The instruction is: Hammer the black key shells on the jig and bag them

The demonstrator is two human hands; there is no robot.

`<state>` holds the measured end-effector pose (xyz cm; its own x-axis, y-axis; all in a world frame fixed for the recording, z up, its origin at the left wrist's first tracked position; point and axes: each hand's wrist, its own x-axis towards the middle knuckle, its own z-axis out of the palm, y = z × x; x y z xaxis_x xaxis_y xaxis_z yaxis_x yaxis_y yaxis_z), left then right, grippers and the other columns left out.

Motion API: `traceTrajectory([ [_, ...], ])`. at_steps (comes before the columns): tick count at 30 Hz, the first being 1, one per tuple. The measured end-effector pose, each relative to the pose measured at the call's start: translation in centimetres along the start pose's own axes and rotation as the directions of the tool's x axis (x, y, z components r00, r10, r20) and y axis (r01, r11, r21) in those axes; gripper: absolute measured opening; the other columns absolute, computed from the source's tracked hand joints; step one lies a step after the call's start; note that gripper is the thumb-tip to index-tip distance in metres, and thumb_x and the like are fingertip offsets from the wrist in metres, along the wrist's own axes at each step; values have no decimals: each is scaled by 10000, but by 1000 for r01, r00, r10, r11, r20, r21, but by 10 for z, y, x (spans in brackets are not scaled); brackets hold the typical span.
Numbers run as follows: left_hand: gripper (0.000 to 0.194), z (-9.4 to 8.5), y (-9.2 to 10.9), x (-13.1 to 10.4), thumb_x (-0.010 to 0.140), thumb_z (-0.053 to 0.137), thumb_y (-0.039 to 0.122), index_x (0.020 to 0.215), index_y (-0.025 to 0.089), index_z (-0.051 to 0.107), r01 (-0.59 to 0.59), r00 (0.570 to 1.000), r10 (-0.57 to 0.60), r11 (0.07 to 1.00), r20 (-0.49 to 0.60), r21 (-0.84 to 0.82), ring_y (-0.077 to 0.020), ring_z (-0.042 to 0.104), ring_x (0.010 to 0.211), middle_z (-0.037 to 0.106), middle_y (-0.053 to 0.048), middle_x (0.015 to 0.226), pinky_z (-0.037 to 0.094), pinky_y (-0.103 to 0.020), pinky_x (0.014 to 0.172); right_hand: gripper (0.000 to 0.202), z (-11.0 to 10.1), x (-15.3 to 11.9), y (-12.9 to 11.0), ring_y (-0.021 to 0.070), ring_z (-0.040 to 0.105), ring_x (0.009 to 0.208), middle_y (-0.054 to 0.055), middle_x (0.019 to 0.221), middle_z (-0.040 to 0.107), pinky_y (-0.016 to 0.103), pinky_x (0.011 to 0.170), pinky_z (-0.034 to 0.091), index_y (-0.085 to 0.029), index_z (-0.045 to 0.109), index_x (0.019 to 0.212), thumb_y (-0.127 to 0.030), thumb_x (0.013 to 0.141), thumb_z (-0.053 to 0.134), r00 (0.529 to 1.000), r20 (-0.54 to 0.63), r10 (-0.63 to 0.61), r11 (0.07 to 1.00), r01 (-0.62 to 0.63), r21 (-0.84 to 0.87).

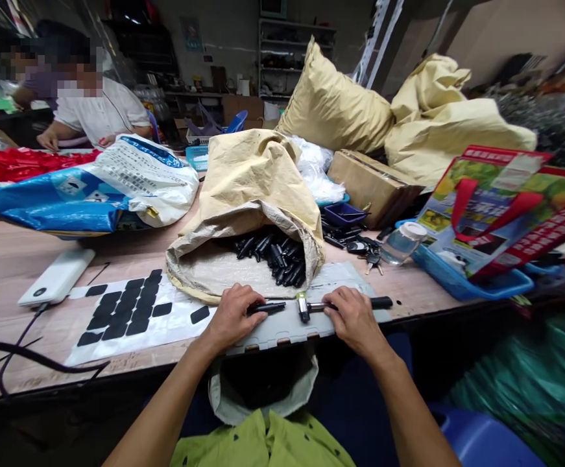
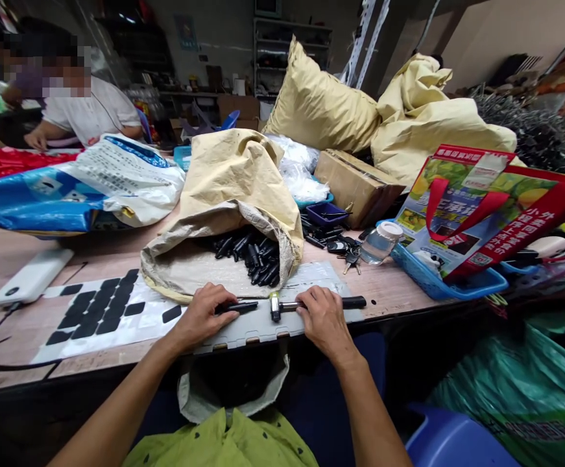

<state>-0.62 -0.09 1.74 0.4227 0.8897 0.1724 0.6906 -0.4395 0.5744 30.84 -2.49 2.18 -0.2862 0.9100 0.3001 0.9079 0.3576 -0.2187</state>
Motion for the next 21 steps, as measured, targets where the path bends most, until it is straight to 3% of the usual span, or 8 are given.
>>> traceTrajectory([
  [3, 177, 8, -3, -1, 852, 735, 361, 974, 233, 735, 17, 999, -18, 1000, -47, -24, -247, 551, 955, 696, -50, 932, 375, -379, 855, 125, 0, -6, -4, 223, 576, 943, 64, 986, 639, 362, 846, 410, -206, 644, 1000, -208, 970, 522, 1000, 6, -6, 999, 5, 34],
  [6, 185, 10, -5, -2, 829, 768, 360, 966, 238, 742, 31, 996, -34, 999, -77, -44, -246, 546, 949, 694, -44, 920, 359, -382, 853, 176, -3, -10, -16, 209, 606, 916, 71, 996, 640, 335, 813, 462, -209, 610, 1056, -245, 1022, 441, 998, -59, 32, 978, -19, 208],
  [11, 163, 11, -7, -3, 820, 774, 351, 955, 259, 770, 44, 996, -50, 996, -80, -74, -245, 546, 953, 702, -37, 906, 359, -381, 860, 231, -5, -8, -53, 207, 646, 1062, 82, 1123, 680, 325, 936, 515, -216, 591, 1222, -244, 1043, 448, 986, -161, 49, 882, 33, 470],
  [14, 168, 10, -8, -3, 814, 780, 361, 956, 271, 790, 46, 997, -51, 995, -58, -85, -243, 537, 942, 700, -35, 872, 361, -381, 861, 359, -3, -7, -77, 195, 640, 1116, 76, 1209, 668, 308, 975, 509, -241, 553, 1378, -198, 1045, 426, 995, -91, -32, 879, 71, 471],
  [17, 135, 9, -9, -3, 822, 776, 368, 919, 276, 797, 46, 998, -50, 995, -42, -88, -234, 526, 914, 679, -27, 825, 357, -375, 844, 458, 1, -9, -92, 176, 660, 987, 64, 1102, 664, 270, 874, 532, -285, 524, 1460, -156, 1042, 389, 997, -3, -79, 914, 74, 400],
  [21, 110, 8, -7, -3, 815, 788, 350, 887, 268, 792, 43, 998, -47, 995, -49, -91, -231, 514, 908, 659, -22, 807, 348, -368, 830, 510, 9, -12, -102, 167, 641, 881, 61, 983, 633, 251, 814, 524, -302, 504, 1501, -135, 1039, 367, 997, -37, -62, 936, 71, 344],
])
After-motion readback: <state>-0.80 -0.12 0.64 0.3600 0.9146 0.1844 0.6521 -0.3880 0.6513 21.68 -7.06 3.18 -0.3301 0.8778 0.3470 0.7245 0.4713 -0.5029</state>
